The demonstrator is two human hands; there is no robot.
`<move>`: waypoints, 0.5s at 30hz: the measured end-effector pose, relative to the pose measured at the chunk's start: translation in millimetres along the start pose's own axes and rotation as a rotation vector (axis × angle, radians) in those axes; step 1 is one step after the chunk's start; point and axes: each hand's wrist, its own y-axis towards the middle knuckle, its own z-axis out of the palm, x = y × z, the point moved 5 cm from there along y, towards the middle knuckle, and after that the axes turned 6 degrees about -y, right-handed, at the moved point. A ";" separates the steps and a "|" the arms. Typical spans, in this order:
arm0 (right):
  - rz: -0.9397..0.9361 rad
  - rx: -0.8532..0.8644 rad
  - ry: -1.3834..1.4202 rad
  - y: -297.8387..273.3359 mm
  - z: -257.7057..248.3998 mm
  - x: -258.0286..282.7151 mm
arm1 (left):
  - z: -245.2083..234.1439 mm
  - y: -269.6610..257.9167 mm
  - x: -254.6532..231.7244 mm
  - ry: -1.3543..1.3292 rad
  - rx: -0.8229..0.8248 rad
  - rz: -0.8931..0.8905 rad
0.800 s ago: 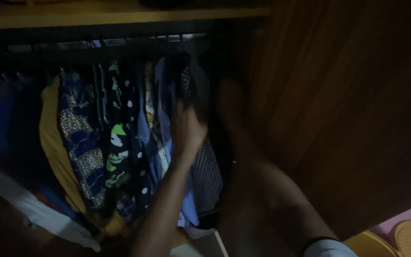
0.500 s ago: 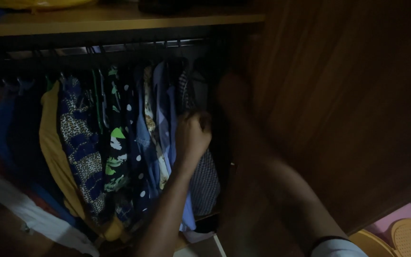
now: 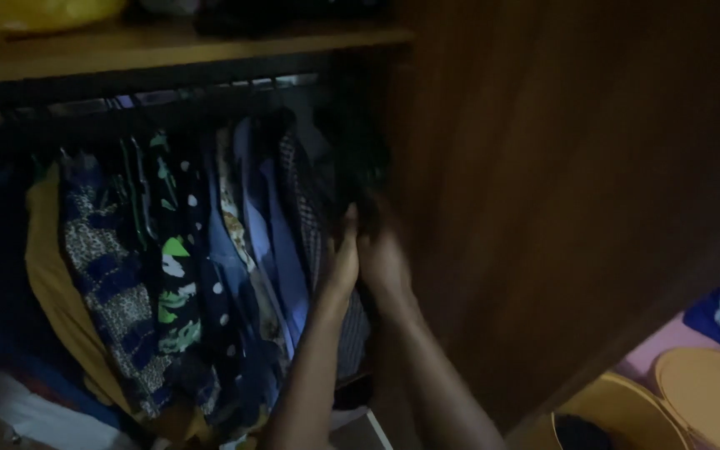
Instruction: The recorder picks up a pair of trousers from a laundry basket and secures them onto a green clothes hanger before placing it back in the closet.
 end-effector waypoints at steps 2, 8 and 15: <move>0.082 0.034 0.154 -46.1 -49.4 33.7 | 8.8 -14.4 15.2 -0.040 0.056 -0.141; -0.021 0.013 0.369 -111.1 -103.6 44.4 | 38.8 -52.7 54.6 -0.293 0.129 -0.260; 0.062 0.138 0.468 -173.4 -172.1 21.5 | 77.2 -148.9 49.9 -0.391 0.082 -0.150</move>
